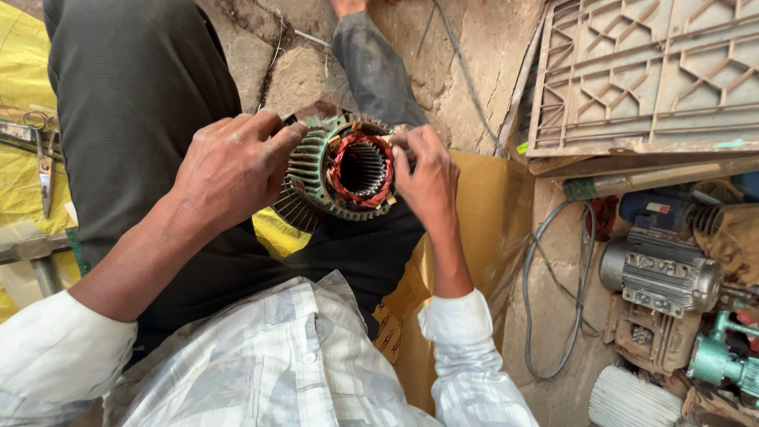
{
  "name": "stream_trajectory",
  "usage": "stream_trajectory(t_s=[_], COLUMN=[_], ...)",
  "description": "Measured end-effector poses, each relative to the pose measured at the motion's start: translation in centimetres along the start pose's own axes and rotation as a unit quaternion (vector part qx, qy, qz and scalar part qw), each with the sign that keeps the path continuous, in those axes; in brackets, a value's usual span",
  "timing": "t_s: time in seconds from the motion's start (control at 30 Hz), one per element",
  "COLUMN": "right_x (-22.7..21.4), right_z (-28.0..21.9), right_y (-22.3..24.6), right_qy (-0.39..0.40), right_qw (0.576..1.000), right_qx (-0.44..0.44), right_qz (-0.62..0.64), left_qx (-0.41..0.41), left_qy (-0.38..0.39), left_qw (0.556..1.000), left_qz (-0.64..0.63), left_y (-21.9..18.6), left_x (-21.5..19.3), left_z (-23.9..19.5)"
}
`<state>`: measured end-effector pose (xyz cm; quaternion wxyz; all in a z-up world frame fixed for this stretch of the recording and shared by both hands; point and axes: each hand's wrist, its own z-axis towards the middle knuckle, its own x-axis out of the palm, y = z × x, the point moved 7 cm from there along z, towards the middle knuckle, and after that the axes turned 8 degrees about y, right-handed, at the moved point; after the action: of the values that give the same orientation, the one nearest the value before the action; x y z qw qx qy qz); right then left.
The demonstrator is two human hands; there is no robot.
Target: The person uses a hammer, a metal rod, pliers, and scissors to manipulate wires and components inside an electric motor stator while sitting on the floor.
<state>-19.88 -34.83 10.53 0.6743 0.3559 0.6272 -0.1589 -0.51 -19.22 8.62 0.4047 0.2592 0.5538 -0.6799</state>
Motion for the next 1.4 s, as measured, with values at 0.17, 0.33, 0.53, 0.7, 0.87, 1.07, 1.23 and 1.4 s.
stream_trajectory(t_s=[0.17, 0.33, 0.53, 0.7, 0.87, 1.07, 1.23, 1.4], right_x=[0.0, -0.4, 2.3, 2.9, 2.5, 3.0, 3.7, 3.5], right_z=[2.0, -0.3, -6.7, -7.2, -6.8, -6.8, -6.2, -6.1], right_y=[-0.7, 2.9, 7.4, 7.6, 7.8, 7.8, 7.1, 6.3], right_qy=[0.071, 0.008, -0.003, -0.045, -0.039, -0.028, 0.018, 0.009], right_qw=[0.994, 0.999, 0.998, 0.998, 0.995, 0.997, 0.998, 0.996], right_qx=[0.073, -0.027, -0.062, -0.038, -0.086, -0.068, -0.052, -0.088], right_qz=[0.036, 0.043, -0.015, 0.008, -0.025, -0.029, -0.021, -0.02], left_qx=[0.007, 0.038, 0.081, 0.034, 0.039, 0.037, 0.036, 0.032], left_qy=[0.042, 0.223, 0.174, 0.132, 0.088, 0.091, 0.094, 0.114], left_qw=[0.999, 0.973, 0.981, 0.99, 0.995, 0.995, 0.995, 0.993], left_qz=[-0.01, -0.033, 0.017, -0.023, -0.028, -0.015, -0.012, -0.008], left_y=[-0.2, -2.6, -3.4, -2.4, -2.5, -2.5, -2.4, -2.2], left_x=[0.4, 4.4, 5.1, 4.1, 2.6, 2.9, 3.1, 3.5], left_z=[0.3, -0.2, 0.0, 0.1, -0.4, -0.1, -0.2, -0.3])
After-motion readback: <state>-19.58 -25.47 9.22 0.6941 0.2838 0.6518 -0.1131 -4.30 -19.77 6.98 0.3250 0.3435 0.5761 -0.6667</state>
